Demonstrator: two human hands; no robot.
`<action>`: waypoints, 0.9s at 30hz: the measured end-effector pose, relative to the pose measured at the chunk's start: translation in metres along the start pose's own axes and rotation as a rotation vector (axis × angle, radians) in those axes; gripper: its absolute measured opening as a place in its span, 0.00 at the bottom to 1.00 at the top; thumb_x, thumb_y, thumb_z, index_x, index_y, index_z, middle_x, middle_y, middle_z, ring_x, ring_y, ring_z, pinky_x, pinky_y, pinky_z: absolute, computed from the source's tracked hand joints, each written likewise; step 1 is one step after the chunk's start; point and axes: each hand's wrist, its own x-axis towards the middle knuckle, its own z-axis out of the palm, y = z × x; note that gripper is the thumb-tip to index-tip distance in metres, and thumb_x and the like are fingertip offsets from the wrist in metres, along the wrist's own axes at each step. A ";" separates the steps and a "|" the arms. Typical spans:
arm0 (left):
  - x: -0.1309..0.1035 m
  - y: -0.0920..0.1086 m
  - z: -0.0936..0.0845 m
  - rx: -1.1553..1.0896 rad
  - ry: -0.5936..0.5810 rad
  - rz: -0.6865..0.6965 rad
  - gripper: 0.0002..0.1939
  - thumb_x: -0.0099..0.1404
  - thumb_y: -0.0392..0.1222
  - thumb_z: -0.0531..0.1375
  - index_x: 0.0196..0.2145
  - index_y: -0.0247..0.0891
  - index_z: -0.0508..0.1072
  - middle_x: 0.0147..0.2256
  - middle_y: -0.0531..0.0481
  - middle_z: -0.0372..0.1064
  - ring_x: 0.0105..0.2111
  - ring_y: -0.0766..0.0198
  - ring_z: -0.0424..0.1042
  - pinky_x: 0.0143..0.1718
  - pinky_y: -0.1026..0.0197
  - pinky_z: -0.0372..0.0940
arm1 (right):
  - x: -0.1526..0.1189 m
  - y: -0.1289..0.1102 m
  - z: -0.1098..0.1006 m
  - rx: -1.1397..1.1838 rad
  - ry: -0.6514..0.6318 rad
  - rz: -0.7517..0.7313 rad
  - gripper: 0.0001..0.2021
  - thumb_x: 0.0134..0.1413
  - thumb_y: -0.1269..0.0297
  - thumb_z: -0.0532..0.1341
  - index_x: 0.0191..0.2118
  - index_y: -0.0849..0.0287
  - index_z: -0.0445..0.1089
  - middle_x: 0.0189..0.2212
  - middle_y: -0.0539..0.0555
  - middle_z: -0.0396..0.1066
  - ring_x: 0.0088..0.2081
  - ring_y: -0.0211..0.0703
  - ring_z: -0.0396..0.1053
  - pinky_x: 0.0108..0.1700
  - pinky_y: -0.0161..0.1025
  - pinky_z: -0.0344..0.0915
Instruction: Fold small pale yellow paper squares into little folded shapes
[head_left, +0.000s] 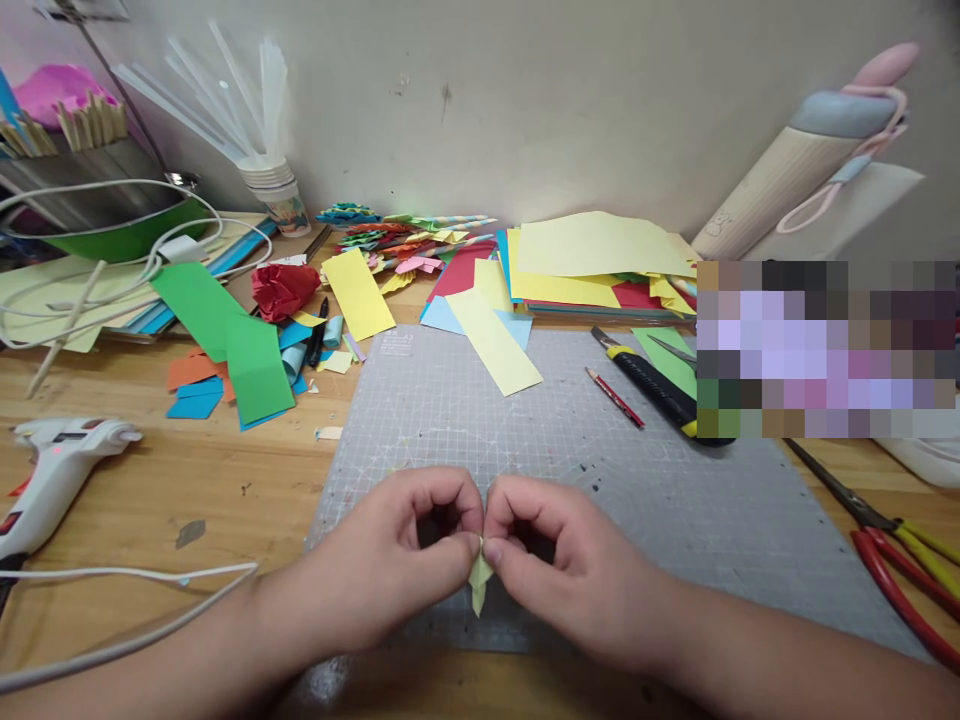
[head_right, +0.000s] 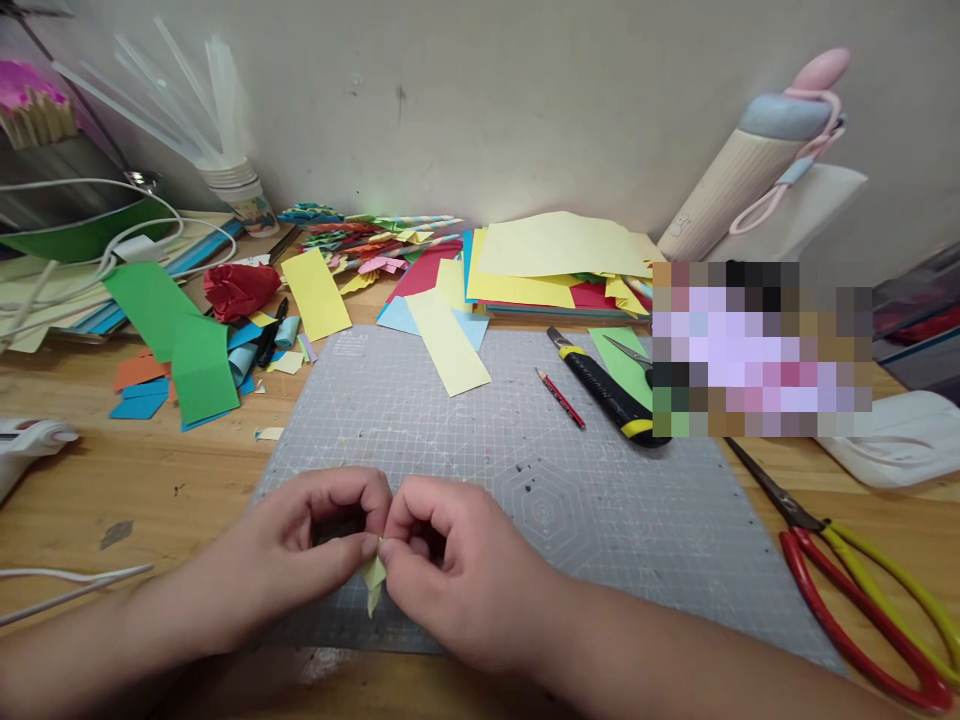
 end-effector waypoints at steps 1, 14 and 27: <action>0.000 -0.001 0.000 -0.006 0.009 0.003 0.03 0.56 0.36 0.56 0.26 0.38 0.64 0.24 0.56 0.59 0.28 0.66 0.57 0.29 0.63 0.53 | 0.000 0.000 0.000 -0.007 0.010 -0.009 0.07 0.51 0.69 0.56 0.24 0.57 0.58 0.21 0.46 0.56 0.25 0.36 0.53 0.27 0.35 0.53; -0.001 0.008 -0.002 -0.064 0.050 0.016 0.07 0.60 0.41 0.57 0.26 0.37 0.66 0.24 0.56 0.60 0.27 0.67 0.58 0.29 0.65 0.54 | 0.001 0.003 -0.005 0.162 0.041 -0.034 0.10 0.58 0.59 0.57 0.28 0.57 0.62 0.21 0.46 0.58 0.24 0.35 0.57 0.26 0.34 0.54; -0.003 0.007 0.000 -0.055 0.055 0.027 0.07 0.58 0.38 0.57 0.24 0.37 0.63 0.22 0.58 0.56 0.25 0.69 0.54 0.25 0.65 0.51 | 0.000 0.002 -0.005 0.167 -0.050 -0.065 0.09 0.59 0.63 0.56 0.28 0.58 0.63 0.22 0.46 0.59 0.24 0.35 0.56 0.28 0.35 0.55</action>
